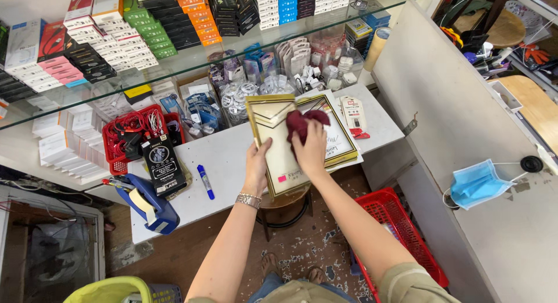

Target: The person wipes the surfaces of several small boxes and paper envelopes with a maroon cloth, then uses a blue marker to write on the boxes and envelopes. The items are handled one at a time on a cluttered counter.

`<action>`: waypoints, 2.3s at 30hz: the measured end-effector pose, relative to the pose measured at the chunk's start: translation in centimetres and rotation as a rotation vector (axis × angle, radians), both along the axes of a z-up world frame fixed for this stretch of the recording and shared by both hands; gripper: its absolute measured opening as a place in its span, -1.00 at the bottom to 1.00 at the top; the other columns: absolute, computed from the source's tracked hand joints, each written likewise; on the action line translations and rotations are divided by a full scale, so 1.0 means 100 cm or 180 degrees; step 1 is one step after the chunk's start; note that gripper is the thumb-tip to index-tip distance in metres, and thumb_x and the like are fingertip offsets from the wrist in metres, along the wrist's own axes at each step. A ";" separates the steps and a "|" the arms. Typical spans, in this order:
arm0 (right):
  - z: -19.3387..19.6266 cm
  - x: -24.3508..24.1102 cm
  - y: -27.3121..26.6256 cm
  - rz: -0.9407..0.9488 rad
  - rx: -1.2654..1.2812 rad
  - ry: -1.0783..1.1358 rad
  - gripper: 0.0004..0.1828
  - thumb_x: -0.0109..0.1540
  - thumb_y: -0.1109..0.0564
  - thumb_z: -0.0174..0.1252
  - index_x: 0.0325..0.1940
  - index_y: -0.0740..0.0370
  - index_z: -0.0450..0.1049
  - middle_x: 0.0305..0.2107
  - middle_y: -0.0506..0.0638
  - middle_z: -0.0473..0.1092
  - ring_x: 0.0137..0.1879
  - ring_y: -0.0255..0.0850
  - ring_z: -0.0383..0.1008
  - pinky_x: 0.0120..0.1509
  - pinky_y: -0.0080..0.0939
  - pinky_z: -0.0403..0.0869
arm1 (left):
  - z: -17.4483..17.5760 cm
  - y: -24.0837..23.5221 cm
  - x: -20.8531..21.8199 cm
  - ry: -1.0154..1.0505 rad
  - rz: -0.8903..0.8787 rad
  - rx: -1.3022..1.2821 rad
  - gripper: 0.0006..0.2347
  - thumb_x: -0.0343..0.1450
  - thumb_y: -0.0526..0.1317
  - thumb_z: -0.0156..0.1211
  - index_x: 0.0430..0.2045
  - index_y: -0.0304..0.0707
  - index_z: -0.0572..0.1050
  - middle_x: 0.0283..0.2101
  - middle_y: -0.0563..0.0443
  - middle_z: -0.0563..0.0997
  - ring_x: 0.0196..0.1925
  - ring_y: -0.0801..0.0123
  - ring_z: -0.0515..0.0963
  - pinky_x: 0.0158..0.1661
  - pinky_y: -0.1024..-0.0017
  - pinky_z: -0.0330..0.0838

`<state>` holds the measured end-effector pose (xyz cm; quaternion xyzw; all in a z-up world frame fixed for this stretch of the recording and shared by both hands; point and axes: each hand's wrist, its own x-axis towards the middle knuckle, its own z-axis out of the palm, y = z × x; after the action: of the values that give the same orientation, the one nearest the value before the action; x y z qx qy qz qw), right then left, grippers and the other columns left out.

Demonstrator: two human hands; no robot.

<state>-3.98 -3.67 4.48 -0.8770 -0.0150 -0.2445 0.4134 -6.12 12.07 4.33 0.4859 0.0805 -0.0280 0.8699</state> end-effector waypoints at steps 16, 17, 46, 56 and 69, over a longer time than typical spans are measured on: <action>0.007 0.071 -0.045 0.1092 0.2948 0.0898 -0.49 0.31 0.03 0.22 0.28 0.25 0.32 -0.17 -0.03 0.46 -0.10 -0.21 0.48 0.02 -0.20 0.44 | 0.022 0.027 0.001 0.0433 -0.0378 0.0228 -0.61 0.50 -0.08 0.10 0.09 -0.43 0.44 0.01 -0.17 0.64 0.03 0.31 0.64 0.02 0.41 0.54; 0.001 0.063 -0.044 0.1127 0.2809 0.0745 -0.48 0.31 0.04 0.21 0.31 0.22 0.31 -0.12 -0.03 0.48 -0.04 -0.26 0.48 0.09 -0.25 0.43 | 0.024 0.029 0.004 0.0349 -0.0406 0.0115 -0.61 0.49 -0.09 0.11 0.08 -0.45 0.45 -0.01 -0.17 0.65 -0.01 0.29 0.64 -0.01 0.39 0.55; 0.026 -0.022 0.022 0.1174 -0.0335 -0.0216 -0.41 0.23 -0.04 0.27 0.22 0.35 0.35 0.21 0.29 0.38 0.30 0.22 0.35 0.39 0.11 0.20 | -0.013 0.012 0.046 -0.0136 0.0628 -0.1175 -0.61 0.53 -0.14 0.11 0.24 -0.27 0.33 0.18 -0.07 0.50 0.18 0.17 0.49 0.13 0.19 0.43; -0.012 0.032 -0.042 0.0873 0.1216 0.1217 -0.37 0.23 -0.06 0.31 0.29 0.25 0.36 0.01 0.08 0.50 0.12 -0.10 0.51 0.22 -0.16 0.42 | 0.016 0.035 0.036 0.0057 0.0012 -0.1281 -0.58 0.51 -0.13 0.18 0.22 -0.36 0.34 0.19 -0.14 0.53 0.21 0.17 0.52 0.18 0.19 0.45; 0.013 0.022 -0.027 0.1295 0.3032 0.0618 -0.47 0.33 0.00 0.23 0.30 0.36 0.41 0.08 0.13 0.49 0.16 -0.16 0.47 0.26 -0.18 0.44 | 0.007 -0.005 0.016 -0.0563 -0.0423 0.1885 -0.22 0.20 -0.60 -0.02 0.42 -0.13 0.02 0.35 -0.12 0.33 0.26 0.30 0.42 0.13 0.37 0.40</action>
<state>-1.81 -6.40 5.81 -0.5899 -0.0339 -0.0567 0.8048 -4.52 11.57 5.01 0.7228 -0.0227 -0.0177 0.6905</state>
